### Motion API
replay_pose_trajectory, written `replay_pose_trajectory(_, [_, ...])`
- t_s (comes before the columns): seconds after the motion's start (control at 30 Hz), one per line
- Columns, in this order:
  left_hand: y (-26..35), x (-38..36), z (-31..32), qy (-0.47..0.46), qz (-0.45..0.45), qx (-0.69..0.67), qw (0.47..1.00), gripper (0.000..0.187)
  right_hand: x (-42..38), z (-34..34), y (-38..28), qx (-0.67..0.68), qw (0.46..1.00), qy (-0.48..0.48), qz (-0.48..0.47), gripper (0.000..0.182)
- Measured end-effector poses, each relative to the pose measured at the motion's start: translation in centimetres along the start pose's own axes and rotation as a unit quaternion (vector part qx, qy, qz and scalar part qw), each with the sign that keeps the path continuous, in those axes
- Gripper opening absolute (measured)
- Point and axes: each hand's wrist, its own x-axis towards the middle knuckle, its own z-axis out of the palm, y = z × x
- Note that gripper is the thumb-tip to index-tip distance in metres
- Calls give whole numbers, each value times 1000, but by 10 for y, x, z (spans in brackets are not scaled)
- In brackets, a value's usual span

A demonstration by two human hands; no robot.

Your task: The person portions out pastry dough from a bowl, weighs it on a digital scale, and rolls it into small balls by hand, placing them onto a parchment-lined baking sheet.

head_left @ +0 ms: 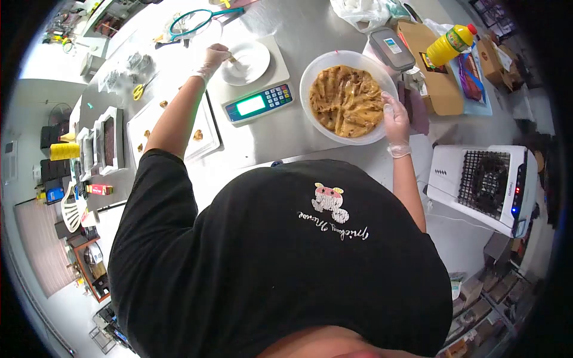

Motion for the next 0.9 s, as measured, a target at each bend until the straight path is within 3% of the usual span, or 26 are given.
replay_pose_trajectory(0.1, [-6, 0, 7, -19, 21, 108, 994, 13, -1, 2, 7, 12, 1000, -7, 17, 29])
replay_pose_trajectory(0.23, [22, -18, -12, -119, 47, 57, 990, 18, -4, 1, 1, -11, 999, -12, 44, 27])
replay_pose_trajectory(0.43, [44, -13, -37, -95, 97, 1, 991, 27, -6, 3, -3, -39, 997, 2, 62, 31])
replay_pose_trajectory(0.5, [52, -15, -39, -99, 85, -26, 991, 27, -6, 2, 1, -48, 998, -3, 49, 32])
replay_pose_trajectory(0.57, [58, -21, -40, -137, 52, -141, 979, 28, -6, 2, -2, -68, 996, -1, 65, 33])
replay_pose_trajectory(0.7, [51, -22, -39, -144, 43, -117, 982, 30, -7, 3, -1, -97, 993, 4, 71, 32])
replay_pose_trajectory(0.77, [55, -28, -40, -104, 33, -70, 992, 27, -6, 3, -2, -81, 993, 8, 81, 32])
replay_pose_trajectory(0.9, [50, -26, -39, -108, 8, -102, 989, 27, -6, 3, -1, -74, 994, 7, 81, 32])
